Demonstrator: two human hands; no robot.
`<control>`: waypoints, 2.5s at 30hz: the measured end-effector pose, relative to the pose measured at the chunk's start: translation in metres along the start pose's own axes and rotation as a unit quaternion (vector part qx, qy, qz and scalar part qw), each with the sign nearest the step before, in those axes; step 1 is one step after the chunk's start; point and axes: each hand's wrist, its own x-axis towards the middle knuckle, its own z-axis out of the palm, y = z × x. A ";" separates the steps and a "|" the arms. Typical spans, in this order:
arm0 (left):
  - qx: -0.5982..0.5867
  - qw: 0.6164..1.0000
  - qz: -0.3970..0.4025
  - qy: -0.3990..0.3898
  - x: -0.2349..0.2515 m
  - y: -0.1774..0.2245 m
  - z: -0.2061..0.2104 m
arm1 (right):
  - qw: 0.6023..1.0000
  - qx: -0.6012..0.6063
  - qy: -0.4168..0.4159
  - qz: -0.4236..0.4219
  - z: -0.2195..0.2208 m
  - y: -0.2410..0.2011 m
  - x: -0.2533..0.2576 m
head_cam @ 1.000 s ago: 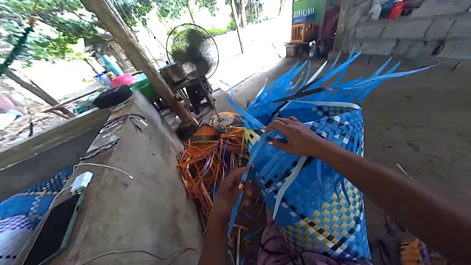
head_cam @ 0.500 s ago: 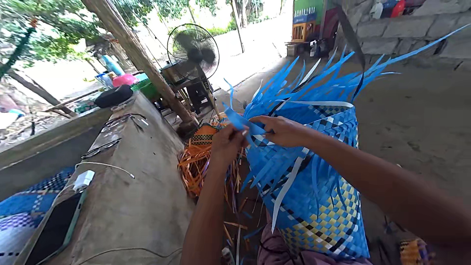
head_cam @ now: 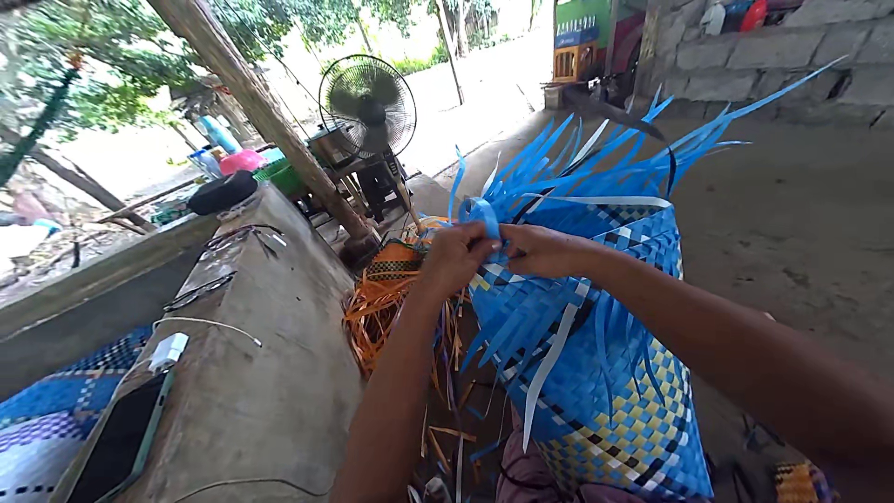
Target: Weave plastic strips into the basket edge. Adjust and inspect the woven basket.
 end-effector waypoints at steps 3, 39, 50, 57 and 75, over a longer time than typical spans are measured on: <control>0.082 0.994 0.061 -0.023 -0.007 0.005 0.007 | 0.999 0.037 0.005 -0.007 -0.002 0.003 -0.001; 0.052 0.992 0.051 0.101 -0.085 -0.035 0.017 | 0.946 -0.175 0.245 -0.121 0.043 0.030 0.009; 0.130 0.972 0.168 0.099 -0.037 -0.021 0.004 | 0.954 -0.100 0.223 -0.174 0.039 0.040 0.013; 0.124 0.976 0.160 0.075 -0.042 -0.022 0.006 | 0.954 -0.098 0.230 -0.166 0.035 0.045 0.013; 0.112 0.987 0.093 0.073 -0.042 -0.017 0.014 | 0.956 -0.095 0.212 -0.179 0.038 0.048 0.011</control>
